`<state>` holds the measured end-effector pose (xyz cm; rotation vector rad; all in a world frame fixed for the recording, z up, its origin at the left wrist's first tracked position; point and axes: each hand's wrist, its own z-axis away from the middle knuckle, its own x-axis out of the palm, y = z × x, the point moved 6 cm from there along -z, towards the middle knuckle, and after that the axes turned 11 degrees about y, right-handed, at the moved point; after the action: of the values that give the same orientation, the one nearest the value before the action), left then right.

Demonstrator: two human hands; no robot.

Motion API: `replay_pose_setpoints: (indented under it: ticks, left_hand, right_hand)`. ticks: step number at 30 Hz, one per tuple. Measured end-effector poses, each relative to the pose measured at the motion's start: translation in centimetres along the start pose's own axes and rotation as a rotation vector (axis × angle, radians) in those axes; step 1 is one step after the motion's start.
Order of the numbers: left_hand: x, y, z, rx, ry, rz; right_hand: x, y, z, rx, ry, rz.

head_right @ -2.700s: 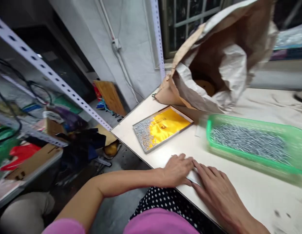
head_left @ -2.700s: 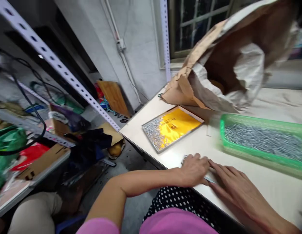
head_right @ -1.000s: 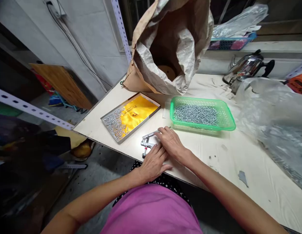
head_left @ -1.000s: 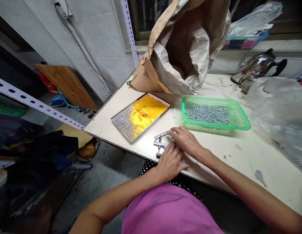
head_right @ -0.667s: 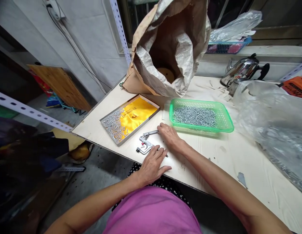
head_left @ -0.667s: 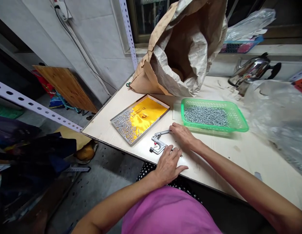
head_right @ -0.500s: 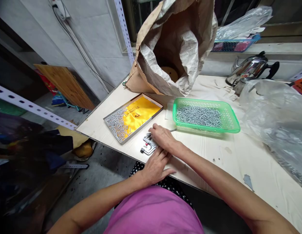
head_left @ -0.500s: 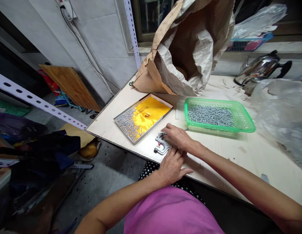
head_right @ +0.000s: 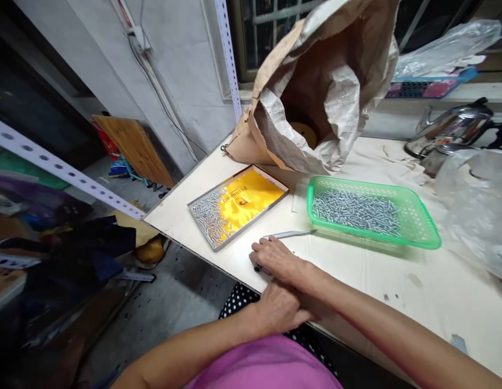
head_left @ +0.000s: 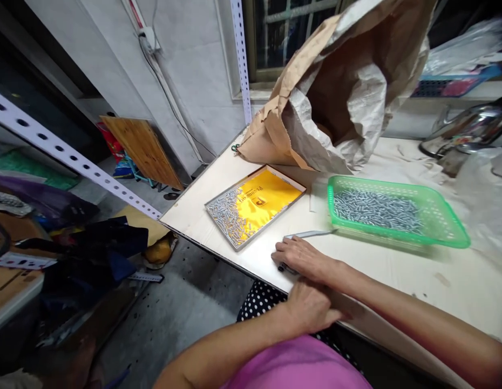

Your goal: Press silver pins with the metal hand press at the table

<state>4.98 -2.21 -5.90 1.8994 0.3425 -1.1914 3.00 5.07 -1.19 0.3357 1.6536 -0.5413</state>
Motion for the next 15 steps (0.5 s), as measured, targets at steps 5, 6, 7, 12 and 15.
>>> replay_pose_setpoints:
  ticks: [5,6,7,12,15]
  left_hand:
    - [0.5,0.5,-0.4,-0.007,0.007,0.034]
    - [0.6,0.6,-0.4,-0.002,0.013,0.039]
    - [0.6,0.7,-0.5,0.002,0.016,0.04]
    - [-1.2,1.3,0.0,0.025,-0.026,-0.002]
    - [-6.6,1.1,0.5,0.072,0.134,-0.024]
  right_hand:
    - [0.6,0.6,0.3,0.047,-0.005,-0.044]
    - [0.8,0.7,0.3,0.063,0.003,-0.038]
    - [1.0,0.7,0.2,0.077,0.01,-0.032]
    - [-1.6,0.7,1.0,0.105,0.226,-0.061]
    - [-7.5,4.0,4.1,0.226,0.604,-0.02]
